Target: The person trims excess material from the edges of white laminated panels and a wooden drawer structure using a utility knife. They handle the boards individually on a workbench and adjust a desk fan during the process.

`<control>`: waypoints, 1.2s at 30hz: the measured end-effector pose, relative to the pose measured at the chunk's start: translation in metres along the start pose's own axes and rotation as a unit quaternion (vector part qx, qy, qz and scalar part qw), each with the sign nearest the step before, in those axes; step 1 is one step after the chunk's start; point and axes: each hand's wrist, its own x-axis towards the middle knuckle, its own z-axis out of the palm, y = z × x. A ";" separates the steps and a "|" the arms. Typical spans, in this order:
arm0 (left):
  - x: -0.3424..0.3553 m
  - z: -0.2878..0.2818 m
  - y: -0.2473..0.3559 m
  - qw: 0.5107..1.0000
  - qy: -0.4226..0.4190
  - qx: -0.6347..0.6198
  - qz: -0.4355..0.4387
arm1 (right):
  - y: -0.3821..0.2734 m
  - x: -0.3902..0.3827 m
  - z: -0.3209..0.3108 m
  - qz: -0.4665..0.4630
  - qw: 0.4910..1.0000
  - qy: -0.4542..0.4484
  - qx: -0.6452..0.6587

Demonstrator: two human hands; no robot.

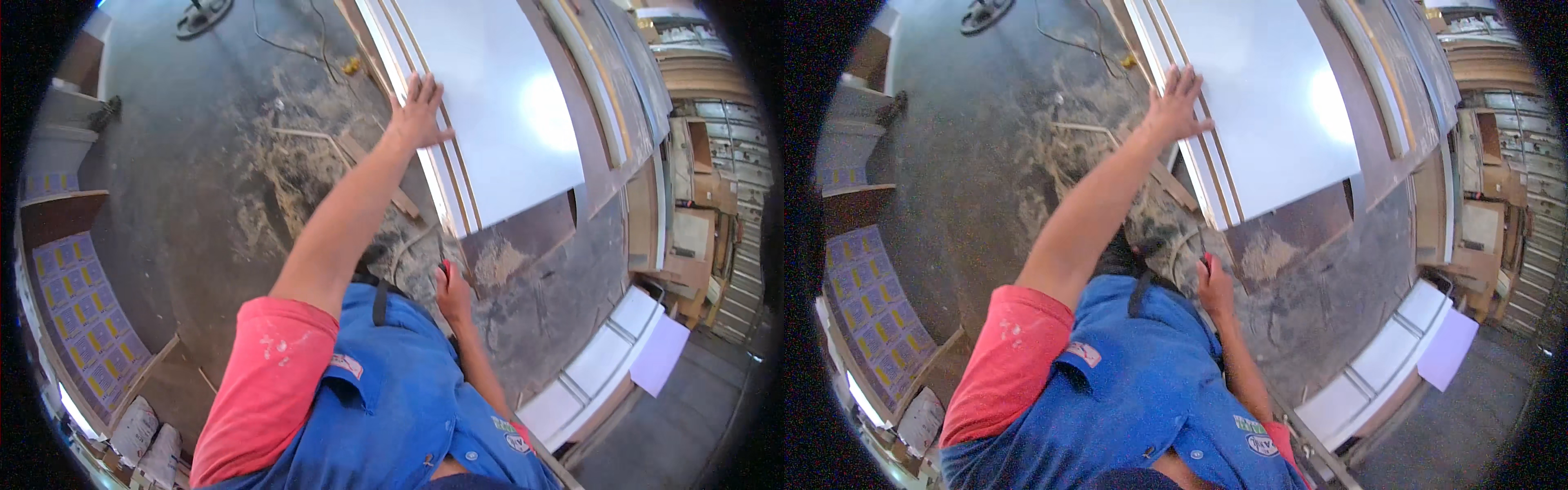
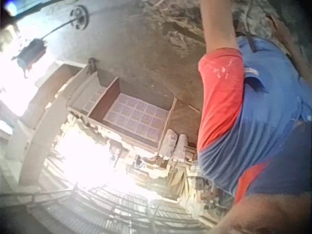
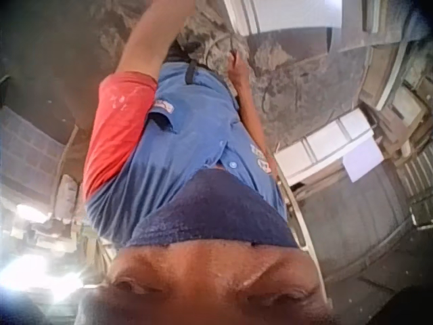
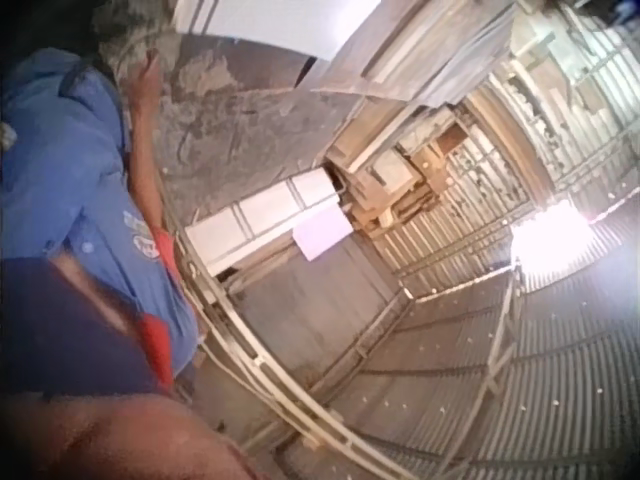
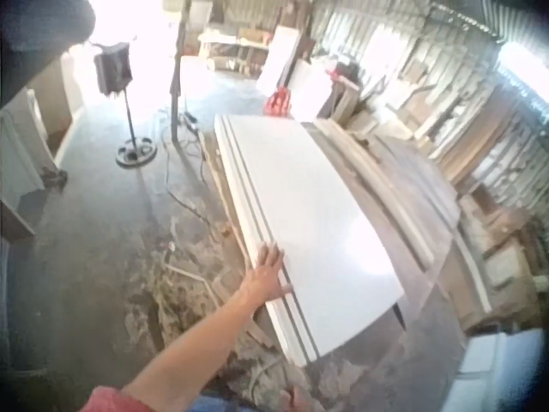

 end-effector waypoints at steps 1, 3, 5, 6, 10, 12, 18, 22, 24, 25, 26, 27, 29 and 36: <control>0.001 0.001 -0.002 0.999 0.011 -0.034 0.008 | -0.008 0.002 -0.003 -0.009 0.999 0.016 0.035; 0.004 -0.003 -0.010 0.998 0.035 -0.057 0.013 | -0.025 0.010 -0.009 -0.035 0.996 0.033 0.077; 0.006 -0.023 -0.014 0.991 -0.032 -0.127 0.031 | -0.044 0.018 -0.018 -0.065 0.992 0.049 0.099; 0.003 -0.037 -0.020 0.956 -0.036 -0.291 0.023 | -0.053 0.021 -0.022 -0.085 0.987 0.074 0.115; -0.062 -0.172 -0.004 0.749 -0.015 -0.639 0.176 | -0.076 0.037 -0.029 -0.023 0.980 0.120 0.155; -0.093 -0.226 -0.011 0.595 0.029 -0.738 0.316 | -0.110 0.053 -0.035 -0.012 0.974 0.128 0.186; -0.149 -0.380 -0.032 0.292 -0.006 -0.823 0.488 | -0.212 0.138 -0.021 -0.043 0.957 0.138 0.253; -0.145 -0.422 -0.098 0.307 0.012 -0.807 0.504 | -0.282 0.210 0.011 -0.047 0.947 0.104 0.300; -0.137 -0.436 -0.129 0.320 0.021 -0.803 0.503 | -0.320 0.244 0.022 -0.079 0.948 0.082 0.298; -0.132 -0.443 -0.143 0.327 0.022 -0.801 0.502 | -0.337 0.259 0.028 -0.106 0.947 0.073 0.295; -0.127 -0.450 -0.158 0.337 0.033 -0.797 0.499 | -0.357 0.274 0.036 -0.113 0.956 0.083 0.259; -0.124 -0.457 -0.172 0.345 0.040 -0.795 0.497 | -0.377 0.284 0.043 -0.109 0.957 0.069 0.260; -0.110 -0.470 -0.200 0.359 0.048 -0.791 0.493 | -0.408 0.302 0.053 -0.133 0.952 0.058 0.269; -0.041 -0.507 -0.284 0.395 0.058 -0.780 0.482 | -0.457 0.385 0.103 -0.124 0.971 0.034 0.203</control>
